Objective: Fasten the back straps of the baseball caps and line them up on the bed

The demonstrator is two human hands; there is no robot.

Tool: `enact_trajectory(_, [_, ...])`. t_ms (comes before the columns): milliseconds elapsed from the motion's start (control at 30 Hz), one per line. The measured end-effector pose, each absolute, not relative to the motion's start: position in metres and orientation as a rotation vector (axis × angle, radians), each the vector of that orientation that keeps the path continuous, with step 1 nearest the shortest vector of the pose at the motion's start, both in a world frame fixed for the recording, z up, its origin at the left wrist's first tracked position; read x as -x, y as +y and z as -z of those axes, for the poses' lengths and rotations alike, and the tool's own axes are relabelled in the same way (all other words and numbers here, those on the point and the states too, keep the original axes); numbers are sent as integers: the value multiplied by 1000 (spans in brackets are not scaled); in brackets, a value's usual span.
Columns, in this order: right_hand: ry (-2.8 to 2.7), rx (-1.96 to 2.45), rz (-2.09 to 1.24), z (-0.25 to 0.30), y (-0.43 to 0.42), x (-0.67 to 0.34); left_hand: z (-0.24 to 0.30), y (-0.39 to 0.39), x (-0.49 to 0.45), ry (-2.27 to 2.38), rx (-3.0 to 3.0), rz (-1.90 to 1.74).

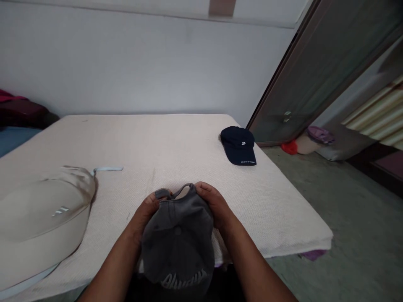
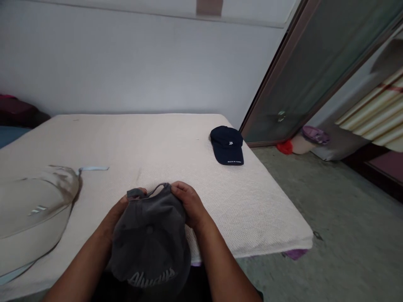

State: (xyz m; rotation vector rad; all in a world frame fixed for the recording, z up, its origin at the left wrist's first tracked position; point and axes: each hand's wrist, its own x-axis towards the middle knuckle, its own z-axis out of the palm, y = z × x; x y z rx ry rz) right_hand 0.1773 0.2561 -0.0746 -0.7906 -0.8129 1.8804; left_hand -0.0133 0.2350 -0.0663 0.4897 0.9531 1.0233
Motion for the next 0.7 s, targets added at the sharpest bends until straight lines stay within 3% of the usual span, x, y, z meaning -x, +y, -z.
enact_trajectory(300, [-1055,929,-1781,65,261,-181,75,244,14,879,-400,-1128])
enact_trajectory(533, [-1468,1420,-1027,93,276,-182,73,246,10,932,-472,-1097])
enact_trajectory(700, [-1478,1239,-819,62,249,-173,74,237,5,954,-540,-1062])
